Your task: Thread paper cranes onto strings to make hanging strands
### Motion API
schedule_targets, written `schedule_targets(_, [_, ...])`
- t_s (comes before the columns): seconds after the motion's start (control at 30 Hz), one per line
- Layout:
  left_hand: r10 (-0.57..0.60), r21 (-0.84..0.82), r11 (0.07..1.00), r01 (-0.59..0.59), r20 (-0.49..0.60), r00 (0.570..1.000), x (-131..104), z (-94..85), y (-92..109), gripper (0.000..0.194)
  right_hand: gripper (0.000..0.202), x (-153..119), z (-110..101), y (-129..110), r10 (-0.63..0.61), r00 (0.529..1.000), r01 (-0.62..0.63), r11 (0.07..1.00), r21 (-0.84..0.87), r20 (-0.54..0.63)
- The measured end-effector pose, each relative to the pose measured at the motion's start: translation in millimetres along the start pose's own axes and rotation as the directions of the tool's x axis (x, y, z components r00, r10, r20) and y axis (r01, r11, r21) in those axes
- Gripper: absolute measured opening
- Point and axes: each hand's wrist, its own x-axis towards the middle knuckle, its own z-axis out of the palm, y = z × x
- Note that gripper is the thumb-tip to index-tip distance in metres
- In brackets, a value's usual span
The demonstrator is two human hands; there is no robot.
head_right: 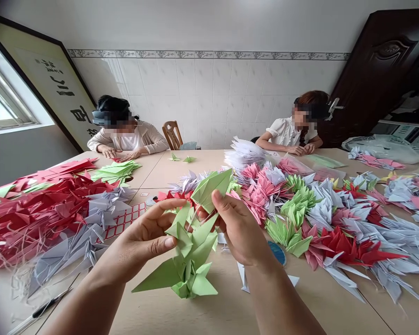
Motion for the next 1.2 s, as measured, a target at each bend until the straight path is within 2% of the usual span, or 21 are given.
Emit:
schedule_targets(0.13, [0.047, 0.284, 0.959, -0.011, -0.121, 0.992, -5, 0.5, 4, 0.053, 0.039, -2, -7, 3, -0.141, 0.987, 0.121, 0.971, -0.207, -0.084])
schedule_targets(0.2, [0.108, 0.443, 0.897, -0.007, -0.204, 0.973, -7, 2.2, 6, 0.056, 0.037, -3, -9, 4, -0.214, 0.97, 0.17, 0.934, -0.315, -0.111])
schedule_targets(0.27, [0.181, 0.588, 0.809, 0.002, -0.252, 0.95, -7, 4.4, 7, 0.047, 0.038, -5, -8, 3, -0.256, 0.961, 0.198, 0.901, -0.386, -0.103])
schedule_targets(0.4, [0.309, 0.805, 0.592, -0.021, -0.203, 0.929, -9, 7.7, 11, 0.021, 0.036, -10, -5, -2, -0.275, 0.961, 0.235, 0.876, -0.422, -0.035])
schedule_targets(0.47, [0.309, 0.825, 0.565, -0.021, -0.188, 0.933, -11, 8.4, 12, 0.019, 0.032, -13, -4, -4, -0.277, 0.961, 0.253, 0.873, -0.418, 0.002])
schedule_targets(0.57, [0.242, 0.792, 0.61, -0.009, -0.176, 0.954, -13, 8.6, 13, 0.023, 0.031, -15, -5, -4, -0.266, 0.963, 0.261, 0.885, -0.386, 0.044])
schedule_targets(0.67, [0.135, 0.683, 0.73, 0.005, -0.152, 0.979, -14, 8.9, 13, 0.021, 0.034, -15, -8, -5, -0.206, 0.977, 0.213, 0.919, -0.331, 0.054])
schedule_targets(0.77, [0.048, 0.455, 0.89, 0.014, -0.124, 0.991, -15, 9.8, 12, 0.012, 0.034, -14, -9, -7, -0.159, 0.985, 0.169, 0.955, -0.245, 0.06])
schedule_targets(0.83, [0.02, 0.273, 0.962, 0.012, -0.111, 0.994, -14, 10.5, 12, 0.011, 0.032, -14, -9, -9, -0.148, 0.987, 0.159, 0.959, -0.236, 0.066])
schedule_targets(0.97, [0.06, 0.056, 0.997, -0.055, -0.107, 0.992, -13, 10.9, 12, 0.013, 0.026, -13, -7, -9, -0.17, 0.984, 0.178, 0.934, -0.31, 0.052])
schedule_targets(1.07, [0.107, 0.003, 0.994, -0.107, -0.111, 0.988, -12, 10.9, 13, 0.012, 0.024, -13, -6, -8, -0.184, 0.981, 0.194, 0.926, -0.322, 0.062])
schedule_targets(1.2, [0.109, -0.021, 0.993, -0.113, -0.134, 0.985, -10, 12.4, 13, 0.013, 0.02, -14, -2, -7, -0.226, 0.973, 0.225, 0.917, -0.328, 0.035])
